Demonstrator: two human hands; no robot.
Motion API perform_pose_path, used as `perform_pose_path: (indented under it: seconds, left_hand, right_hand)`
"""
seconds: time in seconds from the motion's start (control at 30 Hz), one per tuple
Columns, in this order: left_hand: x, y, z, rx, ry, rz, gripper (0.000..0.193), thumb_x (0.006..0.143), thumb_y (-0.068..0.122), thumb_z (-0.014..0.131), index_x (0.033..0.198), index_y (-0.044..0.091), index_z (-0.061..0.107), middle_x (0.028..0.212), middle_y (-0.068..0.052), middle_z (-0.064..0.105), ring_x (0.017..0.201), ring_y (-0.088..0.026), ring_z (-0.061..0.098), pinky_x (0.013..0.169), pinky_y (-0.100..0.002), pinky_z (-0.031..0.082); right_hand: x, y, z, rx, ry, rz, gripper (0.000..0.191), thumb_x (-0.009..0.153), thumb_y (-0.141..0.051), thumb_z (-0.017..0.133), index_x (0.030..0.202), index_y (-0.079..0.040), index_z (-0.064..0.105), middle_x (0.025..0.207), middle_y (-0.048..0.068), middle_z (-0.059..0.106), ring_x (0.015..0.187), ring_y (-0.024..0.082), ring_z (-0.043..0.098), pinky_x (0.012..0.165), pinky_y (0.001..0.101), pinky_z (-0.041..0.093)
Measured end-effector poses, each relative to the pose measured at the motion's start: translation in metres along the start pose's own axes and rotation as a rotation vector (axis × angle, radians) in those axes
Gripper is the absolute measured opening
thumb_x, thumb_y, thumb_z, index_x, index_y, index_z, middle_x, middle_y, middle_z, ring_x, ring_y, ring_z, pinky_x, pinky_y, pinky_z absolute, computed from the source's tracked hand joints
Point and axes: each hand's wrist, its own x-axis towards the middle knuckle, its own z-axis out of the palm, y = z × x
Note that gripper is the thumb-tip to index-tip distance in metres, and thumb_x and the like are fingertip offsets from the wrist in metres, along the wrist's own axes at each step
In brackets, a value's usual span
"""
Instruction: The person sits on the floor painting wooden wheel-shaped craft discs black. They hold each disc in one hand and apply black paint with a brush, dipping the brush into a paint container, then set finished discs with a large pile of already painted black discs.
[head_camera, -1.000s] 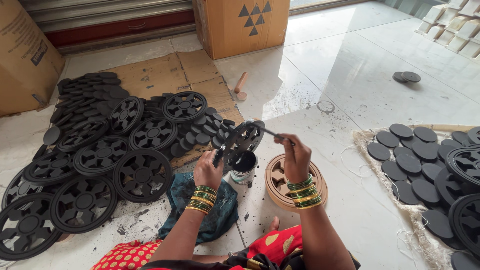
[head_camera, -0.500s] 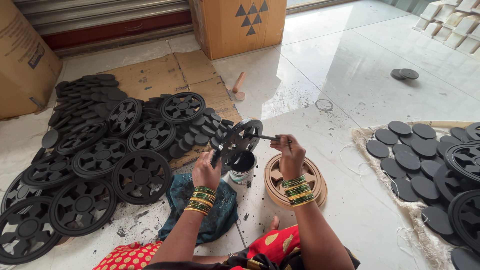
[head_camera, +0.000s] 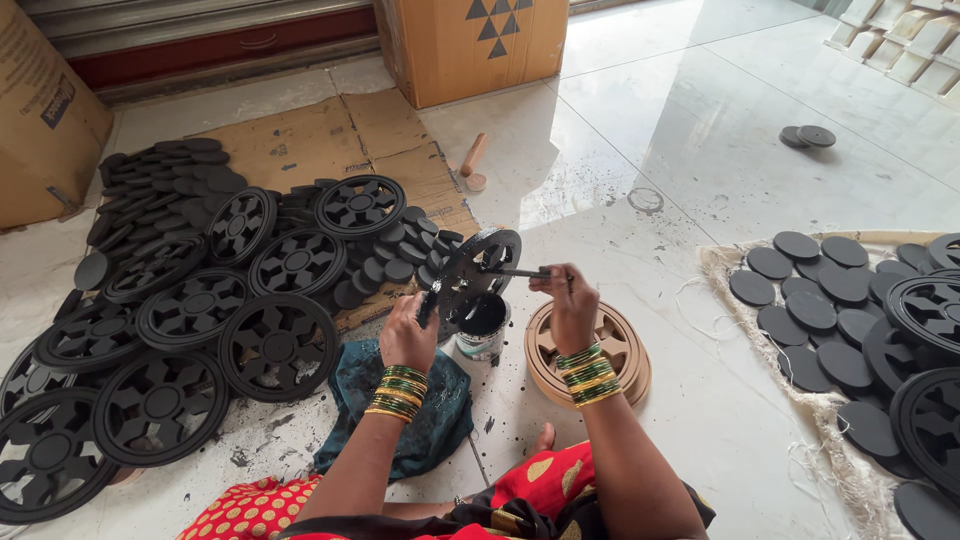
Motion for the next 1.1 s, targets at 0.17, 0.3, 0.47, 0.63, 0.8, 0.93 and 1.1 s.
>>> perform_pose_path:
  seconds: [0.17,0.3,0.47,0.63,0.8,0.93,1.1]
  left_hand:
    - [0.0,0.001,-0.002,0.005,-0.016,0.004,0.035,0.087,0.022,0.073,0.117,0.005,0.071,0.109,-0.009,0.069,0.097,-0.032,0.069,0.082,-0.041,0.056]
    - [0.001,0.001,-0.001,0.013,-0.018,-0.001,0.035,0.087,0.022,0.074,0.117,0.005,0.071,0.11,-0.009,0.069,0.098,-0.033,0.069,0.082,-0.041,0.056]
    - [0.0,0.0,-0.001,0.019,0.001,0.013,0.035,0.086,0.022,0.074,0.117,0.006,0.07,0.111,-0.009,0.069,0.098,-0.032,0.069,0.082,-0.042,0.056]
    - [0.0,0.001,-0.002,0.006,-0.046,-0.03,0.034,0.087,0.021,0.074,0.118,0.007,0.071,0.109,-0.008,0.069,0.098,-0.032,0.069,0.082,-0.042,0.056]
    - [-0.001,0.002,-0.002,-0.011,-0.013,0.001,0.033,0.087,0.021,0.074,0.117,0.006,0.071,0.11,-0.009,0.069,0.097,-0.033,0.069,0.081,-0.042,0.056]
    - [-0.001,0.002,-0.002,-0.017,0.014,0.039,0.034,0.086,0.02,0.075,0.117,0.005,0.07,0.109,-0.01,0.069,0.096,-0.034,0.069,0.08,-0.042,0.056]
    - [-0.001,0.003,-0.001,-0.004,-0.01,0.011,0.033,0.087,0.02,0.075,0.116,0.005,0.071,0.107,-0.01,0.069,0.095,-0.033,0.069,0.08,-0.042,0.056]
  right_hand:
    - [-0.003,-0.018,-0.003,-0.355,0.035,-0.178,0.025,0.107,-0.017,0.054,0.102,0.003,0.068,0.084,0.012,0.079,0.08,0.02,0.079,0.069,0.0294,0.059]
    - [0.0,-0.018,-0.007,-0.369,0.009,-0.091,0.024,0.106,-0.015,0.054,0.103,0.003,0.07,0.082,0.011,0.079,0.078,0.019,0.079,0.067,0.0292,0.059]
    - [-0.004,-0.012,-0.002,0.043,-0.118,-0.059,0.025,0.107,-0.013,0.053,0.102,0.006,0.067,0.084,0.012,0.076,0.079,0.018,0.078,0.072,0.0282,0.064]
    - [-0.01,-0.019,-0.001,-0.062,-0.186,-0.061,0.025,0.106,-0.013,0.054,0.098,0.006,0.068,0.079,0.012,0.078,0.072,0.017,0.078,0.067,0.0275,0.061]
    - [-0.016,-0.038,0.002,-0.251,-0.356,-0.339,0.018,0.102,-0.011,0.058,0.101,0.0,0.071,0.083,0.011,0.077,0.072,0.018,0.077,0.065,0.0293,0.059]
    - [-0.022,-0.05,0.01,-0.496,-0.43,-0.524,0.014,0.098,-0.011,0.061,0.099,0.0,0.071,0.082,0.013,0.073,0.072,0.029,0.071,0.061,0.0371,0.053]
    - [-0.016,-0.051,-0.001,-0.479,-0.419,-0.466,0.014,0.098,-0.012,0.062,0.095,-0.002,0.071,0.076,0.013,0.07,0.068,0.027,0.069,0.062,0.037,0.052]
